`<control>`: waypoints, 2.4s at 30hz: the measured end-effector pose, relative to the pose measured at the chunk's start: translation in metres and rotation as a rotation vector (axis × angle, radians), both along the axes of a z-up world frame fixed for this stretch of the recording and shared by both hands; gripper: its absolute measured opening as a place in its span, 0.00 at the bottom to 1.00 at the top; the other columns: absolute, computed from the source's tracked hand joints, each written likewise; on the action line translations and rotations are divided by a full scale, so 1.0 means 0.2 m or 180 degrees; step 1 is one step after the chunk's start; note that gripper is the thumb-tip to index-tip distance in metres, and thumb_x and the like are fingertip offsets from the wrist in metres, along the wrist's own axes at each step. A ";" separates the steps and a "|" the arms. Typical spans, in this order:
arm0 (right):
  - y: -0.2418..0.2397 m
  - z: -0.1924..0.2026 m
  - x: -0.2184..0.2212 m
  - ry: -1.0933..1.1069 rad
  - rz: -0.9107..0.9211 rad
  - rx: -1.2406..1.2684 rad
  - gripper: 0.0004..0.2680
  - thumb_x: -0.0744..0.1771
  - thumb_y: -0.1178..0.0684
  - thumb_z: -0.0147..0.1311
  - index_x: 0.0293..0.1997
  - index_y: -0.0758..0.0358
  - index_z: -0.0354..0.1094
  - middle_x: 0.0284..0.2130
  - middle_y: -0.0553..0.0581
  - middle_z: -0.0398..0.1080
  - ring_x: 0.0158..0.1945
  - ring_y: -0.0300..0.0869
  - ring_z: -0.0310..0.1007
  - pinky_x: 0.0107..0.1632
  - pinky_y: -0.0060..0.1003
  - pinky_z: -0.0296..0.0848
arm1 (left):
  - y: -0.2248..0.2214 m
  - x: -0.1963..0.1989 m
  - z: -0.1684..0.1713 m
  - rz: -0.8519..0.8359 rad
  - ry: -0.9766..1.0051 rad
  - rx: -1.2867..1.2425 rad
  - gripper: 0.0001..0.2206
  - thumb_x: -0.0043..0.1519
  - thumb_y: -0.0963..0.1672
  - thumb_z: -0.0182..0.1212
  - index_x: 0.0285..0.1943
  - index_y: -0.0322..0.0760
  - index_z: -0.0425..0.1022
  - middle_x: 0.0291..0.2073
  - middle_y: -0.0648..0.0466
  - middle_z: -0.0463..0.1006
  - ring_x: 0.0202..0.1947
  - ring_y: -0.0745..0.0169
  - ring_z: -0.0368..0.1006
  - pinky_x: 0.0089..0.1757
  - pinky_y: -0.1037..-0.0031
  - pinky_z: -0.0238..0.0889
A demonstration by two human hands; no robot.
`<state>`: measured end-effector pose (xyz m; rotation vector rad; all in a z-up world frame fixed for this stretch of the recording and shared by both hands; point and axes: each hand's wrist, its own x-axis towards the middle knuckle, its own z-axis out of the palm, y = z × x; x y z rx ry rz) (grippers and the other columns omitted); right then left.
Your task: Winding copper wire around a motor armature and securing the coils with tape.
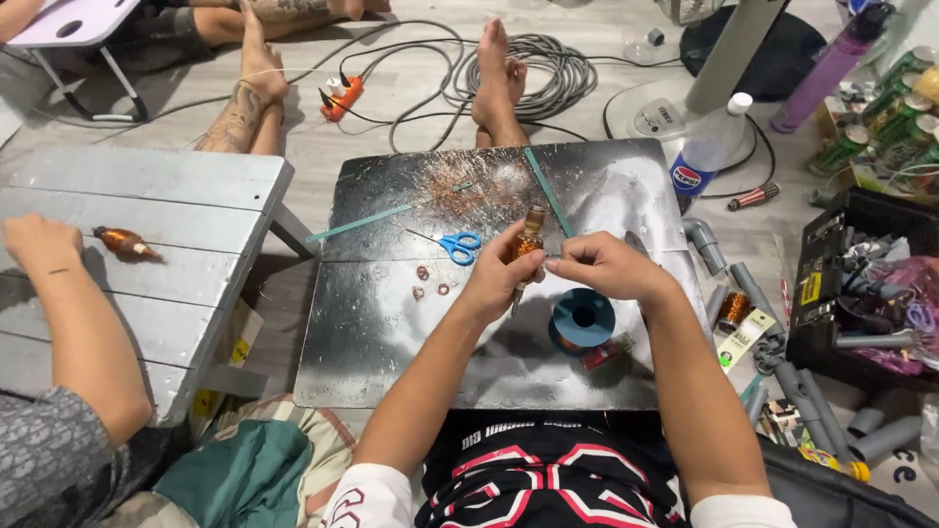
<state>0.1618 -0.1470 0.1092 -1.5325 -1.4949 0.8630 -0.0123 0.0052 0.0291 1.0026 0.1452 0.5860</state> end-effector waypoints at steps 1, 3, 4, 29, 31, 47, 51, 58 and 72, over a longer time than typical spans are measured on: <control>0.01 0.01 -0.01 0.0004 0.0004 -0.0007 0.19 0.73 0.52 0.61 0.19 0.59 0.64 0.15 0.48 0.57 0.23 0.37 0.53 0.31 0.37 0.58 | 0.03 0.01 -0.04 0.0004 0.0004 -0.0007 0.26 0.65 0.39 0.77 0.73 0.25 0.74 0.38 0.47 0.78 0.31 0.63 0.79 0.34 0.67 0.82; 0.02 0.02 -0.01 -0.0191 -0.0063 -0.0119 0.20 0.74 0.51 0.59 0.19 0.59 0.64 0.14 0.49 0.57 0.23 0.38 0.53 0.31 0.37 0.58 | 0.08 0.04 -0.12 0.0220 -0.0009 -0.0284 0.24 0.62 0.38 0.81 0.64 0.26 0.72 0.37 0.42 0.80 0.29 0.54 0.82 0.32 0.64 0.84; 0.02 0.04 -0.01 -0.0184 -0.0066 -0.0119 0.20 0.74 0.51 0.59 0.19 0.59 0.64 0.14 0.49 0.57 0.23 0.38 0.53 0.31 0.37 0.58 | 0.08 0.04 -0.10 0.0217 -0.0002 -0.0284 0.24 0.62 0.38 0.81 0.64 0.26 0.72 0.37 0.42 0.80 0.29 0.54 0.82 0.32 0.64 0.84; 0.12 -0.05 -0.02 -0.0563 -0.1075 -0.0281 0.17 0.74 0.41 0.60 0.29 0.60 0.80 0.14 0.57 0.68 0.24 0.45 0.65 0.34 0.41 0.65 | 0.11 0.06 -0.11 0.0228 -0.0096 -0.0791 0.20 0.71 0.43 0.74 0.67 0.24 0.78 0.48 0.35 0.87 0.44 0.48 0.88 0.43 0.59 0.87; 0.11 -0.13 0.01 -0.0485 -0.1036 -0.0191 0.17 0.74 0.41 0.61 0.29 0.60 0.80 0.13 0.56 0.67 0.23 0.43 0.64 0.33 0.40 0.64 | 0.10 0.04 -0.12 0.0081 -0.0254 -0.0742 0.24 0.73 0.43 0.72 0.73 0.21 0.73 0.52 0.31 0.86 0.48 0.44 0.88 0.46 0.58 0.87; 0.10 -0.27 0.06 0.0395 -0.0505 0.0542 0.13 0.72 0.50 0.65 0.27 0.59 0.79 0.11 0.46 0.58 0.21 0.32 0.53 0.28 0.31 0.55 | -0.01 0.07 -0.09 -0.0176 0.0264 -0.1111 0.10 0.72 0.46 0.70 0.56 0.37 0.78 0.43 0.38 0.89 0.40 0.52 0.89 0.46 0.57 0.87; 0.08 -0.31 0.06 0.0570 -0.0378 0.0589 0.14 0.71 0.51 0.67 0.24 0.61 0.77 0.10 0.47 0.58 0.20 0.32 0.51 0.27 0.31 0.53 | 0.05 0.11 -0.37 -0.0184 0.0056 -0.1009 0.15 0.72 0.45 0.70 0.62 0.28 0.80 0.45 0.34 0.88 0.42 0.48 0.90 0.49 0.51 0.85; 0.10 -0.38 0.05 0.0768 -0.0291 0.0674 0.15 0.73 0.51 0.65 0.26 0.62 0.75 0.12 0.47 0.59 0.21 0.30 0.51 0.26 0.30 0.53 | 0.06 0.03 -0.17 -0.0313 -0.0235 -0.0908 0.21 0.73 0.48 0.68 0.66 0.27 0.73 0.42 0.29 0.87 0.42 0.43 0.90 0.45 0.52 0.87; 0.06 -0.10 0.04 0.0328 -0.0067 -0.0208 0.12 0.74 0.50 0.60 0.33 0.63 0.78 0.11 0.47 0.60 0.19 0.33 0.56 0.27 0.30 0.56 | 0.05 0.04 -0.19 -0.0406 -0.0121 -0.0982 0.15 0.73 0.48 0.66 0.56 0.29 0.76 0.36 0.36 0.80 0.32 0.55 0.82 0.35 0.64 0.86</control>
